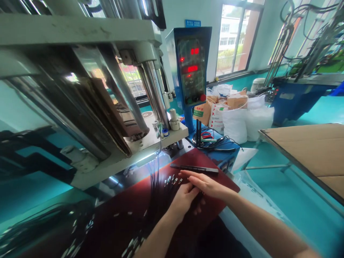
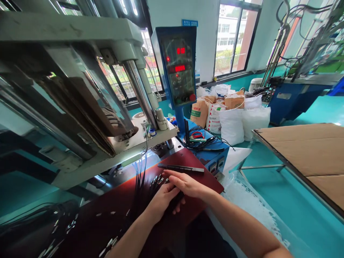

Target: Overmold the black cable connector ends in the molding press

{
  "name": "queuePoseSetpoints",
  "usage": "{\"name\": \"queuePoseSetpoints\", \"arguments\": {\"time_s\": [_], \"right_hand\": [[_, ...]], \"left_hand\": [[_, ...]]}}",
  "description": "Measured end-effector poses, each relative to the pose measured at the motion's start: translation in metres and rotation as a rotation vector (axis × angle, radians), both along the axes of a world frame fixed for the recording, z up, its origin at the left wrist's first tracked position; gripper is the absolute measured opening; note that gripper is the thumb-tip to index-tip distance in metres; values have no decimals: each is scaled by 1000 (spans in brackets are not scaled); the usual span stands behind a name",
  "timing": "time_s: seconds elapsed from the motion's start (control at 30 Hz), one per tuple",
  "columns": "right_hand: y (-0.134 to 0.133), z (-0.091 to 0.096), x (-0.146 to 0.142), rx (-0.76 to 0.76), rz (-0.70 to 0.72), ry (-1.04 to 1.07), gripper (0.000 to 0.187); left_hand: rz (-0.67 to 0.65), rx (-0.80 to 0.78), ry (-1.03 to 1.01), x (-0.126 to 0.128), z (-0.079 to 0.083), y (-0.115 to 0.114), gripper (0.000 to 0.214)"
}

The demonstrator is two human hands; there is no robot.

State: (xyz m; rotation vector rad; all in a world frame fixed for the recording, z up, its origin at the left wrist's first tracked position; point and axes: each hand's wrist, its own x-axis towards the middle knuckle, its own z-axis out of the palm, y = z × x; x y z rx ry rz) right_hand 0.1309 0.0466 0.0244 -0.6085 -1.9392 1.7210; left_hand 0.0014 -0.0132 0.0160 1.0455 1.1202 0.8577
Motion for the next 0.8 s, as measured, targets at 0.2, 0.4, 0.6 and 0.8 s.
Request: {"name": "queuePoseSetpoints", "arguments": {"time_s": [0.2, 0.4, 0.6, 0.8], "right_hand": [[2, 1, -3, 128, 31, 44, 49], [0, 0, -5, 110, -20, -48, 55], [25, -4, 3, 254, -152, -130, 47], [36, -12, 25, 910, -292, -1002, 28]], "left_hand": [[-51, 20, 53, -4, -1, 4, 28], [52, 42, 208, 4, -5, 7, 29], [182, 101, 117, 1, -9, 9, 26], [172, 12, -162, -16, -7, 11, 27]]}}
